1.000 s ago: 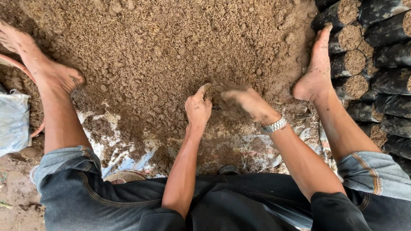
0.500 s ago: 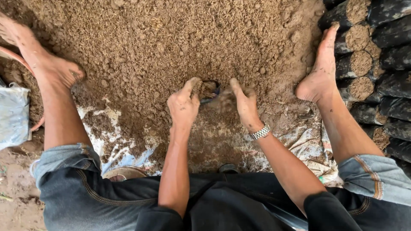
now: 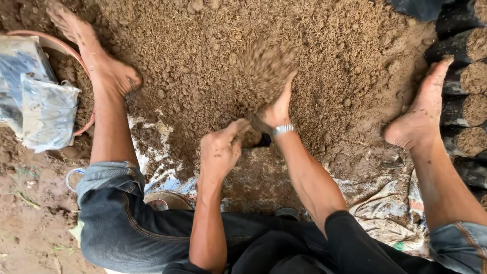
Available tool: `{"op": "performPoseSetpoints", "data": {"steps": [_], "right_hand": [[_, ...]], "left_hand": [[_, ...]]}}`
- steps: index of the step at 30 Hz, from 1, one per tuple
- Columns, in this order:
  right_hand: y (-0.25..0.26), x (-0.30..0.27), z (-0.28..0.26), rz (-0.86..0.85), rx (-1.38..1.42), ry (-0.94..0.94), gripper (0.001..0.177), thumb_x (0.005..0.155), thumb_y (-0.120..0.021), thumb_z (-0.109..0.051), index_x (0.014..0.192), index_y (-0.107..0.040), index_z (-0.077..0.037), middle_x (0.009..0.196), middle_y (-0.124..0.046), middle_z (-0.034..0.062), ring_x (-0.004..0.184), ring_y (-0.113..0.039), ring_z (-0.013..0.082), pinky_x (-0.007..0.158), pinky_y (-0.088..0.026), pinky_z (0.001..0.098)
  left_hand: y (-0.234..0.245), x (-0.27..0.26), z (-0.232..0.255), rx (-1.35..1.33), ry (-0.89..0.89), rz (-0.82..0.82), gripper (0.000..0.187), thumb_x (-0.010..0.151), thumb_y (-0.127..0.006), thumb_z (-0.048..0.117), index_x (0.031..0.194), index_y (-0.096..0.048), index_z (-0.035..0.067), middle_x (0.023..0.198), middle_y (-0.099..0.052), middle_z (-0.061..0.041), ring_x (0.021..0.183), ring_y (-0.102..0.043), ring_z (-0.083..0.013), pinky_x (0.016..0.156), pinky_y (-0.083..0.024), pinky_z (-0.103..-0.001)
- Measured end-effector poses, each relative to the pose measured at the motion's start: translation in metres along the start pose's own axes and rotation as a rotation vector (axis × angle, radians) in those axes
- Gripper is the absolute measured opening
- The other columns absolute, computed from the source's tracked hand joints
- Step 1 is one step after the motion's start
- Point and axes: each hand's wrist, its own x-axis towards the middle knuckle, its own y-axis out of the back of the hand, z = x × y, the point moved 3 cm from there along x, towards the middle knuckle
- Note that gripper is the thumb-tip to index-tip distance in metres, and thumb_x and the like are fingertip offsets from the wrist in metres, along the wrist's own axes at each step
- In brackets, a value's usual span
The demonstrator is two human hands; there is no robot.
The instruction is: Filling small black plastic nursery bags with soil by hand
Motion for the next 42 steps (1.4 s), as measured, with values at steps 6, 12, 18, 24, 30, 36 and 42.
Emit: {"op": "performPoseSetpoints", "data": {"steps": [6,12,18,24,30,36,42], "right_hand": [[-0.003,0.019,-0.056,0.010,-0.154,0.095,0.100,0.087,-0.050,-0.075,0.158,-0.026,-0.007,0.158,-0.027,0.0234,0.142,-0.031,0.0418,0.117,-0.027,0.0583],[0.018,0.004,-0.078,0.029,-0.325,0.155,0.086,0.085,-0.062,-0.061,0.148,-0.040,-0.007,0.143,-0.042,0.0211,0.126,-0.045,0.0369,0.104,-0.039,0.0538],[0.031,-0.010,-0.111,0.025,-0.477,0.245,0.072,0.083,-0.074,-0.047,0.139,-0.053,-0.006,0.128,-0.056,0.0188,0.110,-0.058,0.0321,0.092,-0.051,0.0493],[0.046,-0.020,-0.146,0.023,-0.626,0.329,0.059,0.081,-0.086,-0.033,0.129,-0.066,-0.006,0.113,-0.071,0.0166,0.094,-0.072,0.0273,0.080,-0.063,0.0448],[-0.017,-0.082,-0.139,0.100,-0.392,0.279,0.048,0.078,-0.092,-0.013,0.112,-0.070,0.013,0.085,-0.077,0.0226,0.066,-0.079,0.0262,0.062,-0.069,0.0403],[-0.042,-0.099,-0.153,-0.223,-0.431,0.325,0.019,0.098,-0.071,-0.034,0.093,-0.064,-0.017,0.078,-0.066,-0.0033,0.058,-0.059,0.0098,0.052,-0.051,0.0257],[-0.039,-0.096,-0.151,-0.078,-0.252,0.207,0.069,0.096,-0.071,0.004,0.146,-0.024,0.007,0.093,-0.077,0.0346,0.068,-0.081,0.0302,0.058,-0.074,0.0357]], "left_hand": [[-0.031,0.012,0.034,-0.160,-0.151,-0.121,0.032,0.077,-0.069,0.012,0.109,-0.068,0.010,0.052,-0.054,-0.013,0.044,-0.056,-0.0369,0.045,-0.044,-0.046],[-0.103,-0.005,0.007,-0.328,0.091,-0.118,0.036,0.084,-0.066,-0.001,0.117,-0.073,0.011,0.065,-0.071,-0.014,0.042,-0.059,-0.0340,0.047,-0.051,-0.041],[-0.125,-0.019,-0.008,-0.138,0.127,-0.167,0.034,0.080,-0.073,0.002,0.114,-0.072,0.007,0.057,-0.066,-0.019,0.042,-0.059,-0.0369,0.042,-0.045,-0.041],[-0.122,-0.007,-0.006,-0.013,0.221,-0.310,0.033,0.088,-0.070,0.007,0.120,-0.071,0.003,0.077,-0.073,-0.029,0.055,-0.068,-0.0409,0.052,-0.054,-0.045],[-0.114,-0.004,0.000,-0.013,0.248,-0.373,0.043,0.086,-0.070,0.002,0.130,-0.068,0.004,0.092,-0.077,-0.024,0.050,-0.067,-0.0240,0.054,-0.058,-0.040],[-0.107,0.008,-0.003,-0.042,0.016,-0.136,0.048,0.079,-0.051,-0.007,0.118,-0.070,0.012,0.126,-0.073,-0.024,0.032,-0.033,-0.0036,0.026,-0.035,-0.019],[-0.102,0.015,-0.016,-0.076,0.026,-0.100,0.042,0.086,-0.048,-0.004,0.123,-0.065,0.004,0.130,-0.070,-0.025,0.062,-0.078,-0.0189,0.061,-0.069,-0.046]]}}
